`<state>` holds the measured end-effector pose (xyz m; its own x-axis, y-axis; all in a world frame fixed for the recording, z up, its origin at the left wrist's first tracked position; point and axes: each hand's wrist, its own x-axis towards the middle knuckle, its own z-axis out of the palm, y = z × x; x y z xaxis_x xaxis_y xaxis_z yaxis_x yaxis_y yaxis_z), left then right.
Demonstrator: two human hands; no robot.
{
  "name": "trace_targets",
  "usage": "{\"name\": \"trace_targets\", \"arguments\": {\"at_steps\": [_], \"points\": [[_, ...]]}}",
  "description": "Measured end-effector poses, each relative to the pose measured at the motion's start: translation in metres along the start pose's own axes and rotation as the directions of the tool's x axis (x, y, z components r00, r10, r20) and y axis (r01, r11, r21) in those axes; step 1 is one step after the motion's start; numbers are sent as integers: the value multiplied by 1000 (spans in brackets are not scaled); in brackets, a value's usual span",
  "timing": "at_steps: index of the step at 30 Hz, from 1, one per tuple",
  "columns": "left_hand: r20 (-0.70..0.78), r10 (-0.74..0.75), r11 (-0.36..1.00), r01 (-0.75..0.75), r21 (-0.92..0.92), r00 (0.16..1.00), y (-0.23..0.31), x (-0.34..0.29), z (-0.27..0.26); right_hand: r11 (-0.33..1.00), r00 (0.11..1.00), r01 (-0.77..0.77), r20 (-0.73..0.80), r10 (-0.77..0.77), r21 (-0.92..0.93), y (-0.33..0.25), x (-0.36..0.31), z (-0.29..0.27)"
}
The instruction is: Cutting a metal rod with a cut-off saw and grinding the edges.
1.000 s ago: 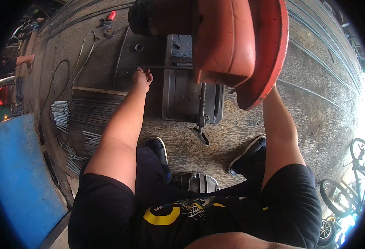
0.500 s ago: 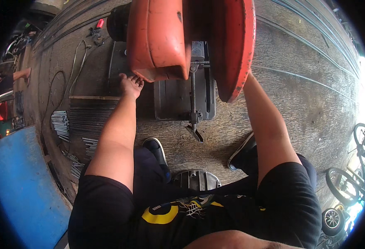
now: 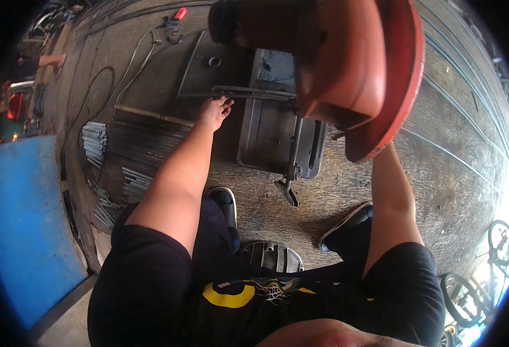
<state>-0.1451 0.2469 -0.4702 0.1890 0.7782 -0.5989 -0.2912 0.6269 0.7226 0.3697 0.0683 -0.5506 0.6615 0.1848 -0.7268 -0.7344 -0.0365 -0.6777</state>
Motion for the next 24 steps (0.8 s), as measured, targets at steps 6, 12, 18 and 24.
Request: {"name": "trace_targets", "arguments": {"at_steps": [6, 12, 18, 24], "points": [[-55, -78, 991, 84, 102, 995, -8, 5, 9, 982, 720, -128, 667, 190, -141, 45, -37, 13], [-24, -79, 996, 80, 43, 997, -12, 2, 22, 987, 814, -97, 561, 152, -126, 40, -57, 30], [-25, -39, 999, 40, 19, 999, -6, -2, 30, 988, 841, -94, 521, 144, -122, 43, -64, 28], [-43, -29, 999, 30, 17, 999, -4, -1, 32, 987, 843, -81, 519, 142, -138, 45, -66, 37]]}}
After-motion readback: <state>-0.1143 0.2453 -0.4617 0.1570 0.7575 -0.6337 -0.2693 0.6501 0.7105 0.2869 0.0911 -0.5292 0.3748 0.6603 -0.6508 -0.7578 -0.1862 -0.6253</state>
